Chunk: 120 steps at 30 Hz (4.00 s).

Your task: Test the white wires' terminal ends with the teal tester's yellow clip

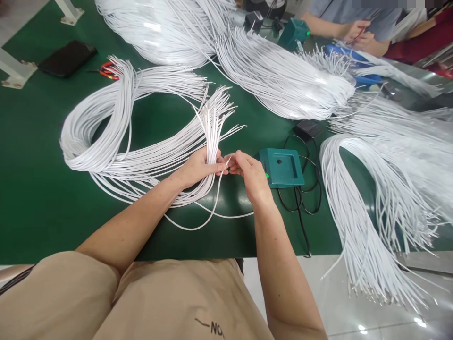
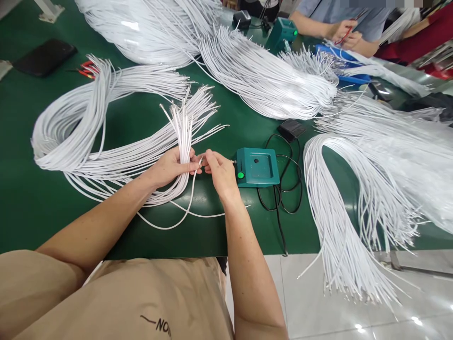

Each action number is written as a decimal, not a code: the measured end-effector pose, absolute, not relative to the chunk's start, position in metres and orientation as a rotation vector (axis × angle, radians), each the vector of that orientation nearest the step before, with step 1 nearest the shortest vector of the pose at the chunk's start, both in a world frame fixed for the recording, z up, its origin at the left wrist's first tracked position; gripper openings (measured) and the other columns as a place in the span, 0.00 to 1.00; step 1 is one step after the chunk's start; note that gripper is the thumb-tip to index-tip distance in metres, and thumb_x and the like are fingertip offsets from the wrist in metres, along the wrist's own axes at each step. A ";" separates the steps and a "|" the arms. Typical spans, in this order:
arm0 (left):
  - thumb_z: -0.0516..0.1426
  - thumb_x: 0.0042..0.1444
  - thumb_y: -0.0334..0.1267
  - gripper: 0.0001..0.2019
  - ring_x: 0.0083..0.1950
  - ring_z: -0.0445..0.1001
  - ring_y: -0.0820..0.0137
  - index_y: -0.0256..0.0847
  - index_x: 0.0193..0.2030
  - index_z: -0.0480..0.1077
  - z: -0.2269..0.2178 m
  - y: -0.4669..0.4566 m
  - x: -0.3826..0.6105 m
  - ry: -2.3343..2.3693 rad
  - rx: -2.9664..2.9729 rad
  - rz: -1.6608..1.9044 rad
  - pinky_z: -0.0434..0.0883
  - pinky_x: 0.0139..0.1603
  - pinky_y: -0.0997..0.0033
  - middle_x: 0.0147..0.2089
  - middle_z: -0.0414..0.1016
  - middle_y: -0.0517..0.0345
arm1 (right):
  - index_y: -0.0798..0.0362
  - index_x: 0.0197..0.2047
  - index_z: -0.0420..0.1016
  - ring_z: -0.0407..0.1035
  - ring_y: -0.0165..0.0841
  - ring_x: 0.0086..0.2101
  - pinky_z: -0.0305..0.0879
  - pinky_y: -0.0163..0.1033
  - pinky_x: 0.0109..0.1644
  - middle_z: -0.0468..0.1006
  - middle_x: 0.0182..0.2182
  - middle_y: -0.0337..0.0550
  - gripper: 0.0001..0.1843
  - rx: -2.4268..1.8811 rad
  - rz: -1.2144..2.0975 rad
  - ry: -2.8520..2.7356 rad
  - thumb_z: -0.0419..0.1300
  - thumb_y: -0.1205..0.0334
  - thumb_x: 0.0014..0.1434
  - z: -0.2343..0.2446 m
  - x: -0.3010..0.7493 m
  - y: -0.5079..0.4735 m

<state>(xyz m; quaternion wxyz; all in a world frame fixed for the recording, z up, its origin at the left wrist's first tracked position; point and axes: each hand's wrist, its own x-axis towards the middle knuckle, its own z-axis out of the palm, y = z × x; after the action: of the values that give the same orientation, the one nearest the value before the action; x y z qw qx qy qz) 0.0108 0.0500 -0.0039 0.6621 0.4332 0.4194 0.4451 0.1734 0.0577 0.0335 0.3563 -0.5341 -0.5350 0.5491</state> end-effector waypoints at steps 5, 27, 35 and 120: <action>0.67 0.43 0.33 0.17 0.39 0.79 0.68 0.37 0.36 0.65 0.000 0.050 0.008 0.962 0.998 0.974 0.72 0.45 0.64 0.36 0.76 0.59 | 0.54 0.29 0.76 0.68 0.29 0.30 0.68 0.37 0.40 0.76 0.29 0.42 0.19 -1.387 1.391 -1.374 0.58 0.45 0.56 0.031 0.176 0.055; 0.64 0.45 0.29 0.23 0.31 0.70 0.76 0.37 0.51 0.72 0.001 0.049 0.009 0.804 0.933 0.853 0.68 0.35 0.73 0.31 0.72 0.61 | 0.50 0.21 0.63 0.57 0.29 0.24 0.60 0.37 0.33 0.63 0.19 0.34 0.11 -1.438 1.139 -1.746 0.54 0.61 0.53 0.027 0.177 0.052; 0.64 0.46 0.28 0.25 0.29 0.70 0.77 0.39 0.54 0.72 0.001 0.050 0.006 0.771 0.944 0.834 0.67 0.33 0.74 0.31 0.71 0.62 | 0.52 0.26 0.67 0.49 0.24 0.16 0.54 0.33 0.18 0.61 0.17 0.32 0.11 -1.396 1.823 -1.160 0.56 0.54 0.53 0.031 0.181 0.057; 0.66 0.48 0.45 0.18 0.41 0.75 0.69 0.39 0.44 0.78 -0.008 0.049 0.009 1.131 1.089 0.983 0.70 0.48 0.68 0.40 0.78 0.55 | 0.50 0.37 0.76 0.72 0.34 0.25 0.58 0.36 0.30 0.79 0.25 0.45 0.15 -1.891 0.657 -2.227 0.50 0.55 0.66 0.033 0.165 -0.002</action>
<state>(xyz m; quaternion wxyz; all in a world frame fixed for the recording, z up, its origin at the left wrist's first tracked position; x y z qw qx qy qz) 0.0088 0.0491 -0.0077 0.6009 0.4701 0.4880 0.4240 0.1655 -0.0025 0.0328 0.0736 -0.6297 -0.7417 0.2190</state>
